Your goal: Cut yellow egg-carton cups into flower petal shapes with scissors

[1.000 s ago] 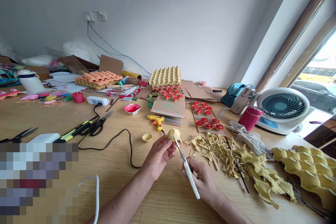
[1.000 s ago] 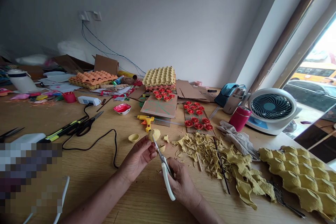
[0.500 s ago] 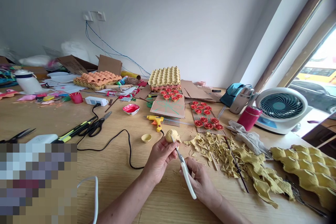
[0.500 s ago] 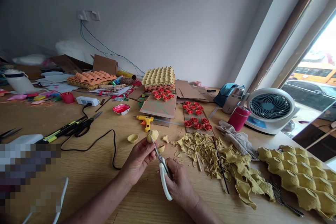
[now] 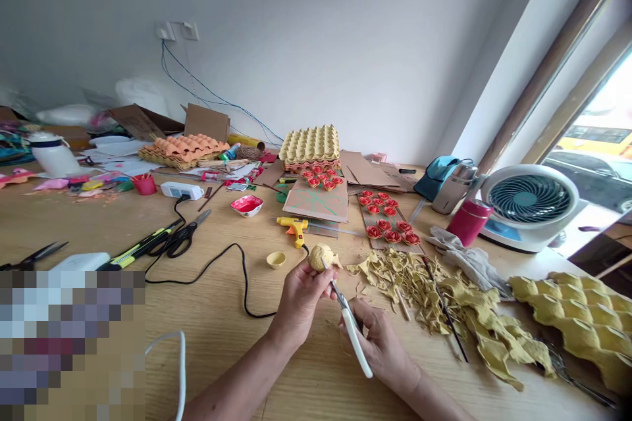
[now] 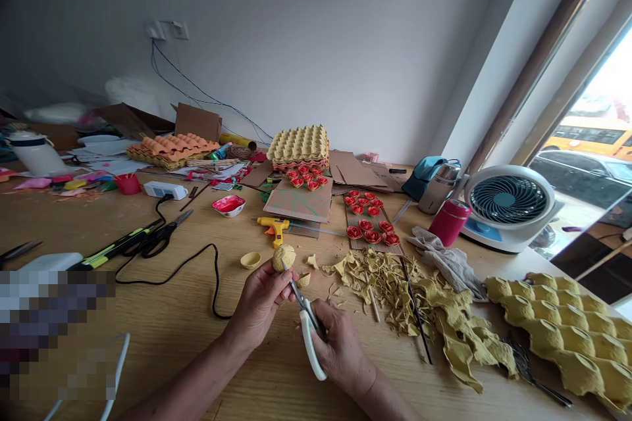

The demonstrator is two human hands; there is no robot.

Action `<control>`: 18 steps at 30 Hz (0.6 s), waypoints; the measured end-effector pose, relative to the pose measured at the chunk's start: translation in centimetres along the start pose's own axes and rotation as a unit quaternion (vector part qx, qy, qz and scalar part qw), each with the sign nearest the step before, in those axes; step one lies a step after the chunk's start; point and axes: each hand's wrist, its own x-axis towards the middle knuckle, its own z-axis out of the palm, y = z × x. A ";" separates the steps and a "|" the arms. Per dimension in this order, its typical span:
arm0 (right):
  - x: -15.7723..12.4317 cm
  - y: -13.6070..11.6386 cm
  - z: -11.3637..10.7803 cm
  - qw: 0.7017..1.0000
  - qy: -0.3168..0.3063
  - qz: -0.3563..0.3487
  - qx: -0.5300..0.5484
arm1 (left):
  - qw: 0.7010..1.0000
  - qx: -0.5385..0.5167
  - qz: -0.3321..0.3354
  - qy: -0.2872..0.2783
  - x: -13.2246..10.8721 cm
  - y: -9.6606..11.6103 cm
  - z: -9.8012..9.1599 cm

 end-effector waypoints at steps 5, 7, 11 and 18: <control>0.0 0.3 -0.1 1.000 0.005 -0.014 -0.008 | 1.000 0.021 0.006 0.005 -0.1 -0.2 -0.1; 0.2 0.4 -0.1 1.000 0.007 -0.012 -0.008 | 1.000 0.026 0.006 0.004 0.0 -0.1 -0.1; 0.5 0.4 -0.2 1.000 0.014 -0.003 -0.010 | 1.000 0.001 -0.016 -0.003 0.2 0.3 0.0; 0.6 0.2 -0.5 0.999 -0.023 0.029 0.010 | 0.999 -0.027 0.031 0.014 1.1 0.5 -1.2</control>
